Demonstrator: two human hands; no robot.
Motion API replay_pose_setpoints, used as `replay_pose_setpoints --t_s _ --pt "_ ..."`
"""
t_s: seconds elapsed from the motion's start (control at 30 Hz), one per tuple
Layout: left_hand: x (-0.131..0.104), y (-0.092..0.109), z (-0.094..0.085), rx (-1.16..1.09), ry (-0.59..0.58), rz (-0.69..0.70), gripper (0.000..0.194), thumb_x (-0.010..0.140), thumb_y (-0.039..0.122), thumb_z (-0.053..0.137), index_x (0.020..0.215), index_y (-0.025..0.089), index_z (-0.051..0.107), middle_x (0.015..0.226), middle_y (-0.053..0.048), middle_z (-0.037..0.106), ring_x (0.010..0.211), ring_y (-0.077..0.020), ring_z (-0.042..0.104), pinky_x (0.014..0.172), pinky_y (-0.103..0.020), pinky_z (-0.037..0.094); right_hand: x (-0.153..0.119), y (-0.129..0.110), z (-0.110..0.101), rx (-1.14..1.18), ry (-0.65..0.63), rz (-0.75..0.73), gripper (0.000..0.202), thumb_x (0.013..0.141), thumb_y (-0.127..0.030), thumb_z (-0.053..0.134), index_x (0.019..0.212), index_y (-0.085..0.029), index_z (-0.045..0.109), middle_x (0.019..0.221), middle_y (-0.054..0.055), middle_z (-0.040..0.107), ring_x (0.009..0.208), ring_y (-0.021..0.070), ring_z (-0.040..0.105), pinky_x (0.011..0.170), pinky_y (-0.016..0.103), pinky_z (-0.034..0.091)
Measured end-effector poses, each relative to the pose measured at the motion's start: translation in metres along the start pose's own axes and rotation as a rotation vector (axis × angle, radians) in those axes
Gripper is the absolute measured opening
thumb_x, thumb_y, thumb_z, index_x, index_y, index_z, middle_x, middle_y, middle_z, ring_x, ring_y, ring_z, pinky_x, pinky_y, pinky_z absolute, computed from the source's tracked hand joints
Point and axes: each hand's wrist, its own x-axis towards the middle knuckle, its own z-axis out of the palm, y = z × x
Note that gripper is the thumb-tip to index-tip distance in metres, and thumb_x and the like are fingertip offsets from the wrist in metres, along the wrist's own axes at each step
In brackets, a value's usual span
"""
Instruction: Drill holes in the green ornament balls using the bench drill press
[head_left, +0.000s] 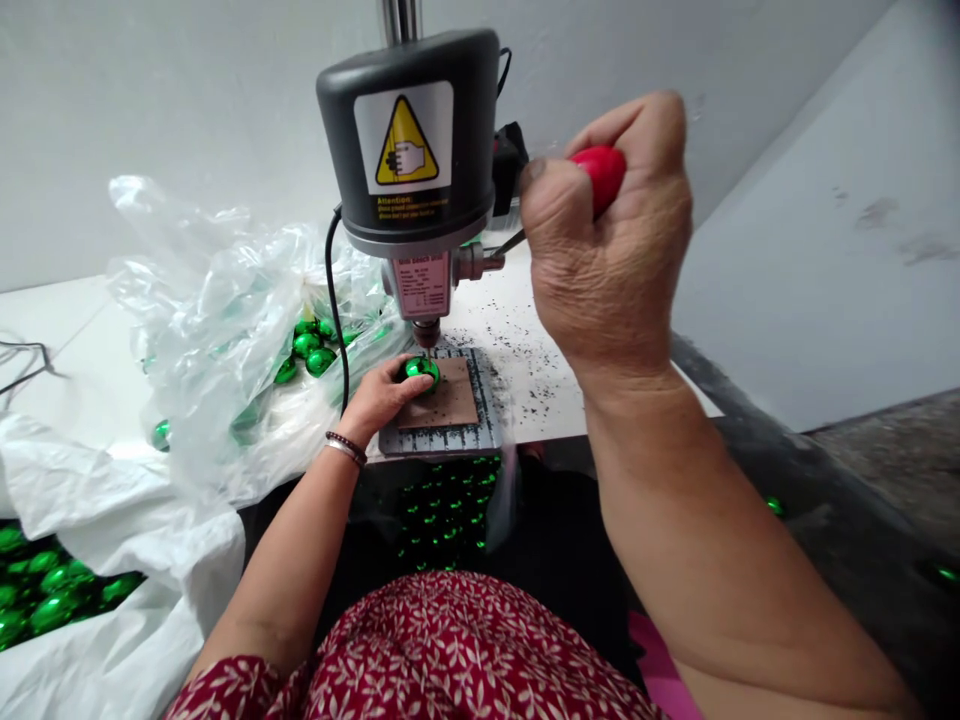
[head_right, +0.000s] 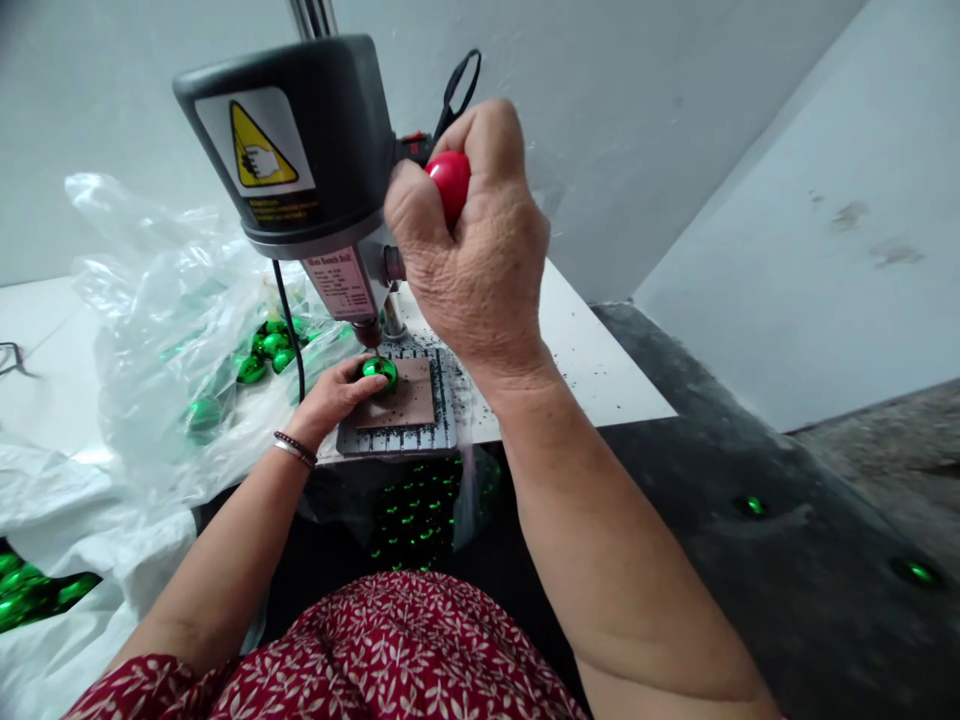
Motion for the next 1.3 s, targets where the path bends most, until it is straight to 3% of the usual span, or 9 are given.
replay_pose_setpoints --t_s 0.37,0.67,1.07,1.3 --pt "0.003 0.006 -0.004 0.027 -0.041 -0.017 0.050 0.075 0.042 0.078 0.120 0.019 0.078 0.111 -0.004 0.081 0.106 -0.0245 0.072 0.100 -0.037 0.056 0.002 -0.003 -0.001 -0.023 -0.064 0.061 0.023 0.092 -0.030 0.053 0.086 -0.024 0.031 0.085 -0.001 0.046 0.075 0.0088 0.042 0.079 0.022 0.048" --pt "-0.010 0.005 0.012 0.215 0.029 0.091 0.063 0.070 0.032 0.087 0.131 0.020 0.075 0.122 -0.006 0.080 0.119 -0.0291 0.070 0.112 -0.042 0.049 0.001 -0.004 -0.001 0.007 -0.023 0.046 0.022 0.091 -0.027 0.056 0.086 -0.022 0.034 0.083 -0.002 0.045 0.075 0.0064 0.042 0.078 0.021 0.047" --pt "-0.013 0.007 0.017 0.248 0.020 0.083 0.056 0.074 0.032 0.085 0.128 0.020 0.076 0.100 -0.004 0.082 0.096 -0.0255 0.074 0.096 -0.036 0.056 -0.011 -0.002 -0.014 -0.168 0.006 0.019 0.014 0.085 -0.025 0.057 0.079 -0.018 0.046 0.070 -0.007 0.046 0.065 0.0006 0.037 0.065 0.017 0.035" --pt "-0.014 0.003 0.018 0.246 0.039 0.100 0.050 0.075 0.036 0.085 0.122 0.022 0.078 0.093 -0.002 0.081 0.094 -0.0245 0.073 0.094 -0.034 0.055 -0.028 0.004 -0.018 -0.207 -0.018 -0.095 0.011 0.087 -0.026 0.053 0.080 -0.018 0.049 0.072 -0.006 0.050 0.064 0.0019 0.042 0.064 0.019 0.040"
